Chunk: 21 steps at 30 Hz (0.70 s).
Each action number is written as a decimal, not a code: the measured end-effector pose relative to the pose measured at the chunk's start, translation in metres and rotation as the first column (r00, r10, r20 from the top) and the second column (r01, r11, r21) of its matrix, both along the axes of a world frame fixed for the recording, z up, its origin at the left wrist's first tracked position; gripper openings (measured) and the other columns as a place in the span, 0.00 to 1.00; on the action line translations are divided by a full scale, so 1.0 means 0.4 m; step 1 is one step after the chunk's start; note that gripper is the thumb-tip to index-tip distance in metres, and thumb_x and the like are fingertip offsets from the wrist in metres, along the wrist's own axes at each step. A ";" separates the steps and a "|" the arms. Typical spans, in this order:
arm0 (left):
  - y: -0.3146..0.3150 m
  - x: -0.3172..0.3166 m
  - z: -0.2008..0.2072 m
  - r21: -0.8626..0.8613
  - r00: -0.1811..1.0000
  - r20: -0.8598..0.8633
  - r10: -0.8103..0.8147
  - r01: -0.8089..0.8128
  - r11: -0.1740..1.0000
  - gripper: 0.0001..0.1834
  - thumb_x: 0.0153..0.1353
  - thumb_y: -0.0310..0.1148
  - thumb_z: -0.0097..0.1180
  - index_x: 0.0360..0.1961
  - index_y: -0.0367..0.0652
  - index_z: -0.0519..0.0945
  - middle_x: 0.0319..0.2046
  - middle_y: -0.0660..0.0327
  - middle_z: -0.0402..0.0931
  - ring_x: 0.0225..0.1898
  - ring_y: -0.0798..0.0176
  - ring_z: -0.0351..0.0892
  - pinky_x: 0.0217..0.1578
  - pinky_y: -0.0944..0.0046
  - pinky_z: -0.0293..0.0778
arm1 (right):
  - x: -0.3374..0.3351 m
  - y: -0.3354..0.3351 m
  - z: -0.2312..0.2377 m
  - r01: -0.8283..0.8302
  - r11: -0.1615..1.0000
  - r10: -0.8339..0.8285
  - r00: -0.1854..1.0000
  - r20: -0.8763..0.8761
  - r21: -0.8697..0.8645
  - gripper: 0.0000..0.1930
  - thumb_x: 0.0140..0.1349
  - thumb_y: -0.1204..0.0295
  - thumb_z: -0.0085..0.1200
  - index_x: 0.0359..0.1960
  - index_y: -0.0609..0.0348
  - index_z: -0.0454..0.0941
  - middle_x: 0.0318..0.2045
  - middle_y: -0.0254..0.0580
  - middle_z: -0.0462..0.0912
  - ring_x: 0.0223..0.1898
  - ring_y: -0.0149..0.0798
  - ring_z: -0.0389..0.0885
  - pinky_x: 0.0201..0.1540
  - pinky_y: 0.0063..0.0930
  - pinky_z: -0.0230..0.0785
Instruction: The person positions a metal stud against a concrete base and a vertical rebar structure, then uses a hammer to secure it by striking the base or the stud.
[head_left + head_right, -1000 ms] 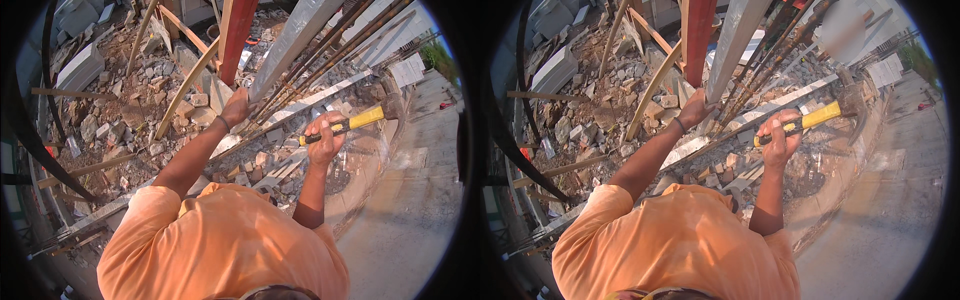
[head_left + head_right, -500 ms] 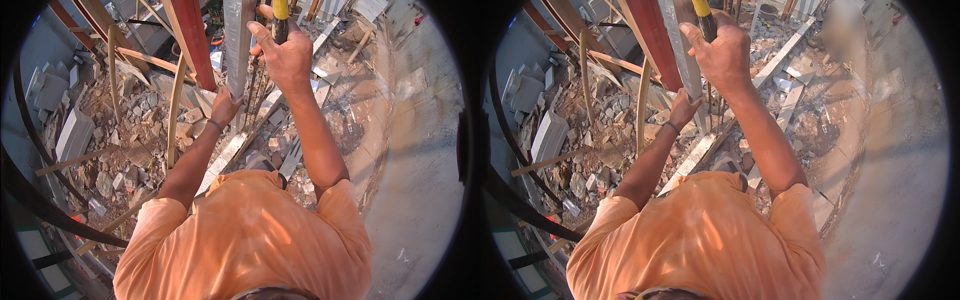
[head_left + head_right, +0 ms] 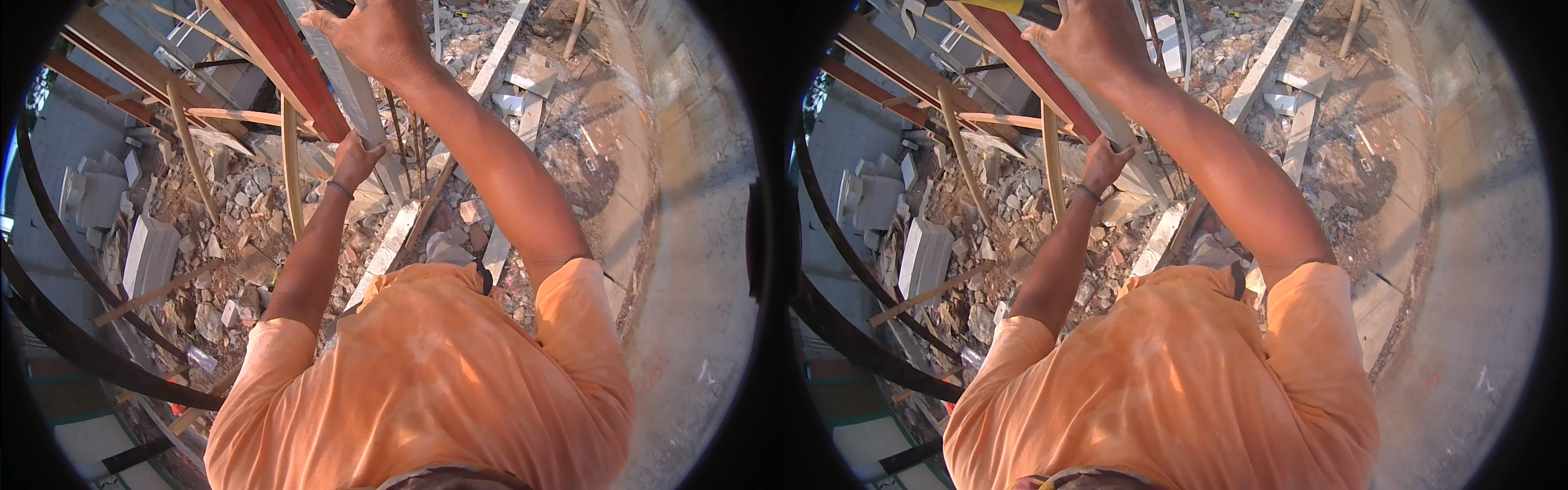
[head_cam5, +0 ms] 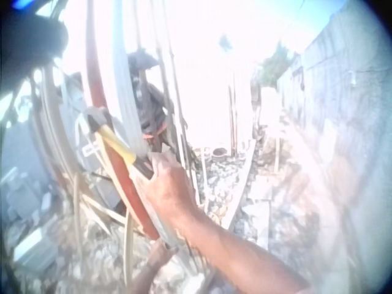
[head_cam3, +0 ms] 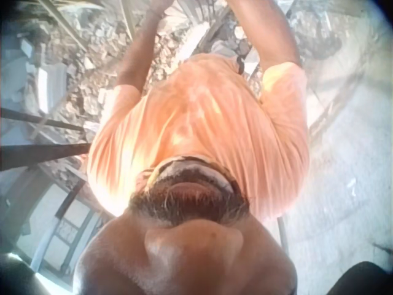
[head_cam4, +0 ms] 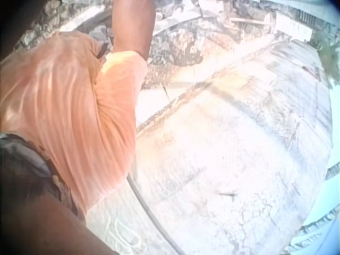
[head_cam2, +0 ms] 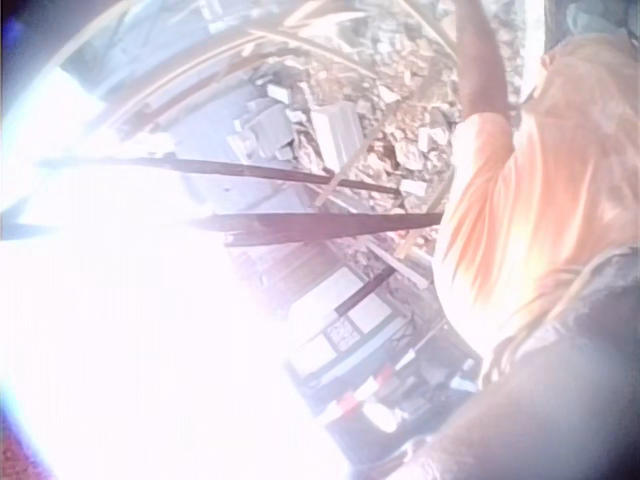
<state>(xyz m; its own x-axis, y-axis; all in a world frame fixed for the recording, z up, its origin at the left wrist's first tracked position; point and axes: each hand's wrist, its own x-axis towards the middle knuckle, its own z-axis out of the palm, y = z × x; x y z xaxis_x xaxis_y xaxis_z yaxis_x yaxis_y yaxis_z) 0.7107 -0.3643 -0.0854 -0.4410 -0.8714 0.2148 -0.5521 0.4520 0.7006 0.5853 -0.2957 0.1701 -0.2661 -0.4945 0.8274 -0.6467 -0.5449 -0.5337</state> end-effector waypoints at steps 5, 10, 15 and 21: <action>-0.025 0.025 0.004 0.000 0.999 0.032 -0.011 0.011 1.000 0.29 0.47 0.43 0.70 0.41 0.31 0.75 0.36 0.43 0.80 0.40 0.44 0.81 0.43 0.54 0.75 | 0.021 -0.008 0.036 -0.018 0.982 0.023 0.999 -0.024 0.190 0.17 0.55 0.67 0.60 0.42 0.66 0.78 0.37 0.60 0.79 0.41 0.60 0.78 0.44 0.45 0.72; -0.018 0.007 -0.005 -0.066 0.999 0.010 -0.031 0.031 0.997 0.28 0.47 0.45 0.69 0.40 0.34 0.75 0.33 0.43 0.80 0.38 0.42 0.80 0.40 0.52 0.75 | 0.013 -0.006 0.025 0.145 0.976 -0.119 0.980 -0.158 0.165 0.16 0.53 0.71 0.61 0.42 0.65 0.78 0.38 0.57 0.79 0.43 0.56 0.79 0.47 0.42 0.71; -0.008 0.043 -0.017 0.011 0.996 -0.070 -0.050 0.050 0.999 0.28 0.48 0.45 0.69 0.41 0.33 0.74 0.35 0.45 0.79 0.38 0.48 0.80 0.42 0.57 0.75 | 0.019 -0.014 0.021 0.165 0.979 -0.139 0.971 -0.196 0.123 0.17 0.51 0.72 0.62 0.43 0.65 0.78 0.37 0.56 0.80 0.43 0.55 0.79 0.48 0.40 0.72; 0.008 0.064 -0.218 0.264 0.939 -0.343 0.011 0.085 0.961 0.27 0.50 0.40 0.69 0.46 0.35 0.74 0.39 0.52 0.79 0.41 0.59 0.79 0.46 0.61 0.73 | 0.026 -0.027 0.018 0.152 0.986 -0.136 0.973 -0.187 0.074 0.18 0.50 0.72 0.62 0.43 0.66 0.78 0.36 0.55 0.82 0.40 0.51 0.82 0.44 0.37 0.74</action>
